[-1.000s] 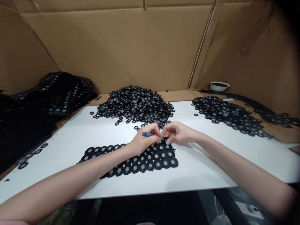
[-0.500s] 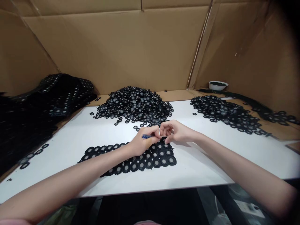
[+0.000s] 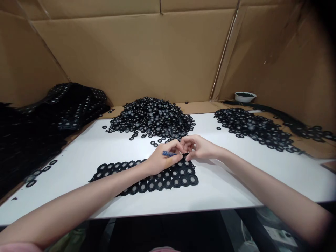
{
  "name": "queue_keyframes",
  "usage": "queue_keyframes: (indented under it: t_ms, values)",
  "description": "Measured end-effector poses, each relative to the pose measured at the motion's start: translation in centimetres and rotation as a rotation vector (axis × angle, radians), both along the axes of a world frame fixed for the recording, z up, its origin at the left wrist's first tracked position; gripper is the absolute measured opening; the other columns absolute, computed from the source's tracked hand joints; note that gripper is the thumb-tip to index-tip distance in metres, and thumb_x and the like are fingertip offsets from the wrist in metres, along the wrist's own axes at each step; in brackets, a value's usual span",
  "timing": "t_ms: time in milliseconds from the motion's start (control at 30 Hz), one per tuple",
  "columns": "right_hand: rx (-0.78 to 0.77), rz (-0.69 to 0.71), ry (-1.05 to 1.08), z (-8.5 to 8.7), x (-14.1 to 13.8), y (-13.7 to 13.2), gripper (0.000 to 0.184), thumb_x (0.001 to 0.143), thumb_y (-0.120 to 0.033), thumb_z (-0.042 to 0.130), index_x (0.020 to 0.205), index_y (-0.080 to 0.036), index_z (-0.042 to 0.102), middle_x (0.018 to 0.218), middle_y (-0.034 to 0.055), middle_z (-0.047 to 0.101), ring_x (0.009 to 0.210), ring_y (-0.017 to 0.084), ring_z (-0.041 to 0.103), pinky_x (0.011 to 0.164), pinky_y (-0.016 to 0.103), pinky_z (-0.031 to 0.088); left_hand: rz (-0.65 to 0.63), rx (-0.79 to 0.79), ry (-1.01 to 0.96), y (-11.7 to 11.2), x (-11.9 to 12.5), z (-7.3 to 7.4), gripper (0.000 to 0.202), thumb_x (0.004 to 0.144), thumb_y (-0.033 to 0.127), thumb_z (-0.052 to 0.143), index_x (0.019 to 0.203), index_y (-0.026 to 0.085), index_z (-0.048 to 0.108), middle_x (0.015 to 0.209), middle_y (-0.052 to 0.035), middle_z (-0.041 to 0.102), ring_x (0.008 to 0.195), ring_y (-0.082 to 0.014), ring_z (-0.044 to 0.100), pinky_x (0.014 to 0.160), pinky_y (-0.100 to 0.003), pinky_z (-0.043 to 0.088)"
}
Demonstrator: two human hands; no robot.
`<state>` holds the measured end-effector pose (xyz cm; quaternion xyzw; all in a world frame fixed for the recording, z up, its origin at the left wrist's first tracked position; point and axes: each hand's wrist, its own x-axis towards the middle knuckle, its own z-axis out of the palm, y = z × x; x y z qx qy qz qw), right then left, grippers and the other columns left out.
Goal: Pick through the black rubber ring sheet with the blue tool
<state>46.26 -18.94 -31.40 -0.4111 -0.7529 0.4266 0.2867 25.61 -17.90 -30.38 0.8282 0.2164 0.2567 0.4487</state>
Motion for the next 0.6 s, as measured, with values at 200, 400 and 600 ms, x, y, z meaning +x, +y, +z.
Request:
queue_keyframes:
  t_ms: [200, 400, 600]
  values:
    - [0.001, -0.008, -0.004, -0.39, 0.19, 0.1, 0.024, 0.059, -0.017, 0.074, 0.076, -0.018, 0.058, 0.072, -0.0033, 0.056, 0.064, 0.011, 0.05, 0.056, 0.023, 0.037, 0.091, -0.069, -0.11, 0.05, -0.31, -0.12, 0.012, 0.081, 0.026, 0.059, 0.08, 0.015, 0.055, 0.071, 0.0011, 0.054, 0.06, -0.0084, 0.048, 0.06, -0.019, 0.037]
    - [-0.03, -0.005, 0.045, -0.2, -0.11, 0.13, 0.026, 0.055, -0.01, 0.072, 0.073, -0.017, 0.055, 0.068, -0.0043, 0.055, 0.062, 0.011, 0.05, 0.056, 0.023, 0.036, 0.042, -0.034, -0.086, 0.41, -0.27, -0.31, 0.013, 0.078, 0.018, 0.057, 0.068, 0.013, 0.052, 0.063, 0.0032, 0.049, 0.055, -0.0068, 0.042, 0.056, -0.019, 0.033]
    - [-0.011, -0.009, 0.041, -0.05, -0.17, 0.13, 0.028, 0.053, -0.009, 0.072, 0.072, -0.018, 0.055, 0.068, -0.0041, 0.055, 0.065, 0.012, 0.052, 0.058, 0.023, 0.037, -0.008, -0.026, -0.054, 0.35, -0.23, -0.31, 0.012, 0.08, 0.017, 0.054, 0.069, 0.013, 0.053, 0.063, 0.0034, 0.05, 0.053, -0.0064, 0.044, 0.055, -0.018, 0.035]
